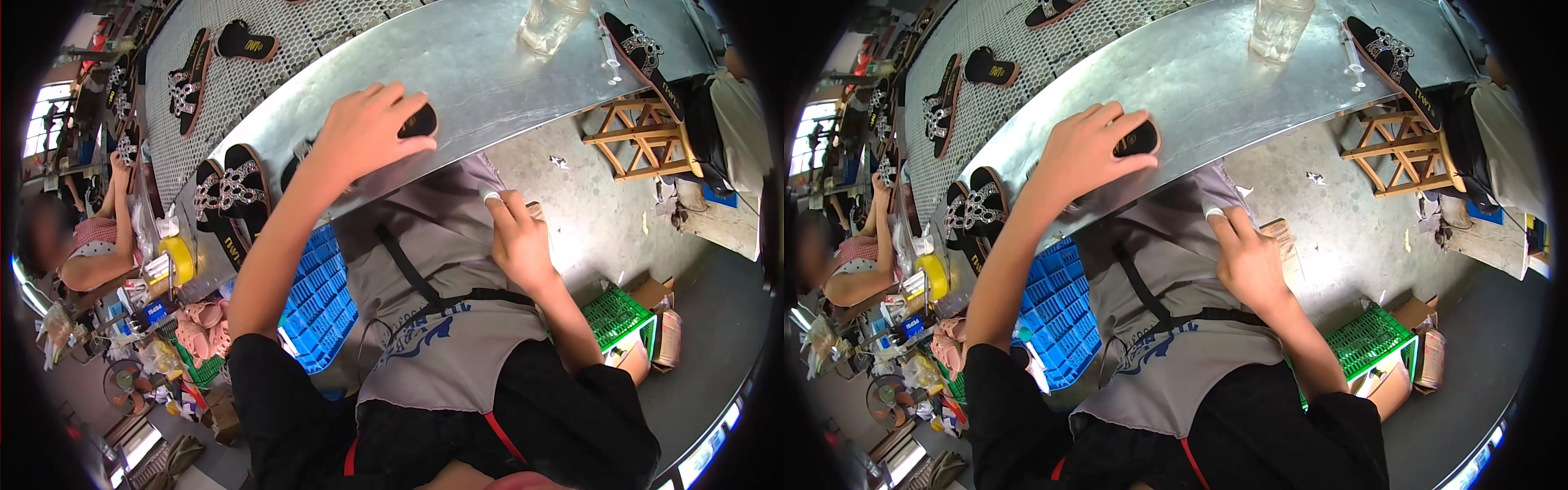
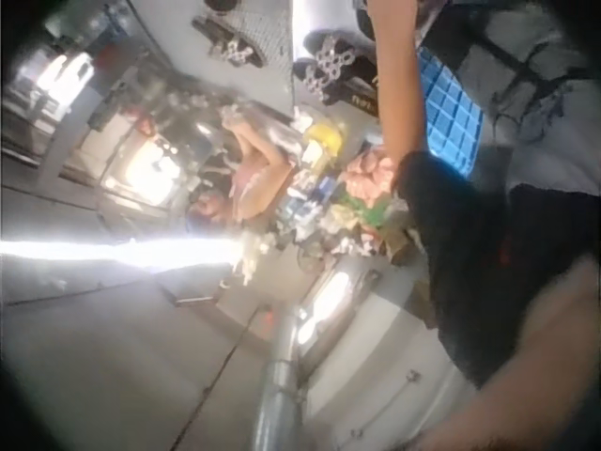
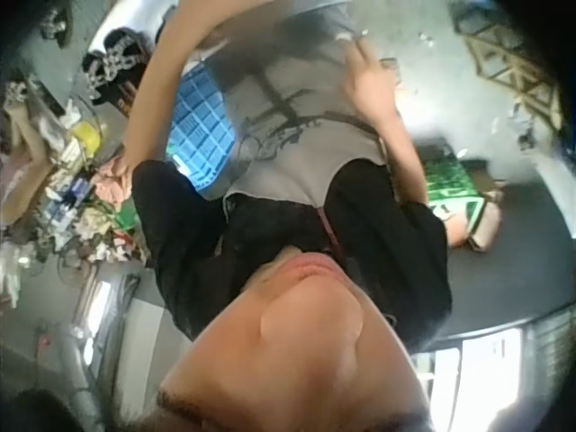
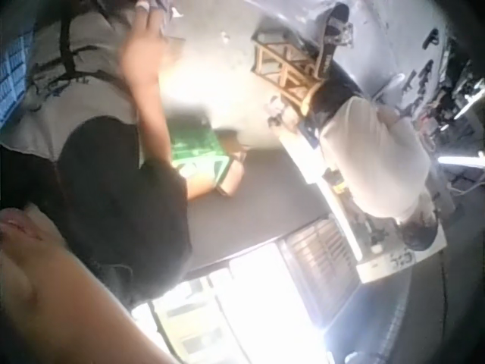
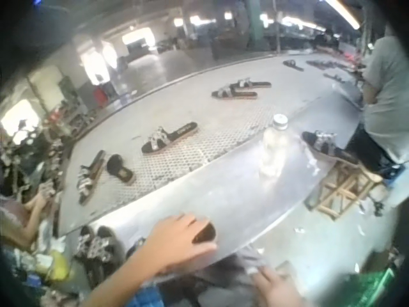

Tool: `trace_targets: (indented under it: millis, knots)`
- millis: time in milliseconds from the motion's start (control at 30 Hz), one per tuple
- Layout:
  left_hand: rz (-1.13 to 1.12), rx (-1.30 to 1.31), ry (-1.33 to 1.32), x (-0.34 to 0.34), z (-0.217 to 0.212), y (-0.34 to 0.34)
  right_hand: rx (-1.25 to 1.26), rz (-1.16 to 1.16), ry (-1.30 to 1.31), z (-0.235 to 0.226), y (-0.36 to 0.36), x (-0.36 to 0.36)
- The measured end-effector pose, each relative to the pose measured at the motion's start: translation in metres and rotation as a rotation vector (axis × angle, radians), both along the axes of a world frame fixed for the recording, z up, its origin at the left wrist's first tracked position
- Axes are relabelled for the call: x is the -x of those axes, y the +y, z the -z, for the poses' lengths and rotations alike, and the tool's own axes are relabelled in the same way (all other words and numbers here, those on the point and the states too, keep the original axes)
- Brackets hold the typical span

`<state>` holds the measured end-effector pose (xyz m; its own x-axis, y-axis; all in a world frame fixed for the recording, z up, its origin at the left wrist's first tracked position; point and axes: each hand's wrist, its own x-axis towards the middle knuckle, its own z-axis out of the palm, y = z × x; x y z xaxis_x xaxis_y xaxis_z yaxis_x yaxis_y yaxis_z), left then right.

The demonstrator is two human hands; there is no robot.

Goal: Cleaning and assembling components of slippers/sandals on a factory conveyor belt.

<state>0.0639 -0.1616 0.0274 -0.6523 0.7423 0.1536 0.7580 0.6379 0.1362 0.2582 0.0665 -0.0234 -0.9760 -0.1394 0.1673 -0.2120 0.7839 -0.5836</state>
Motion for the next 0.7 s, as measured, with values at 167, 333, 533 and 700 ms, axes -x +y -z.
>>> trace_targets:
  millis: [167, 333, 533, 700]
  knots:
    - [-0.265, 0.022, 0.051, -0.009, 0.014, 0.022, 0.029, 0.055, 0.123, -0.018, -0.01, 0.049]
    - [-0.275, -0.098, 0.056, -0.012, 0.014, 0.021, -0.065, 0.053, 0.22, -0.02, -0.032, 0.112]
    - [-0.256, -0.263, 0.1, -0.012, 0.033, 0.015, -0.094, 0.039, 0.185, -0.021, -0.048, 0.133]
    - [-0.247, -0.258, 0.097, -0.01, 0.038, 0.017, -0.156, 0.101, 0.142, -0.025, -0.053, 0.124]
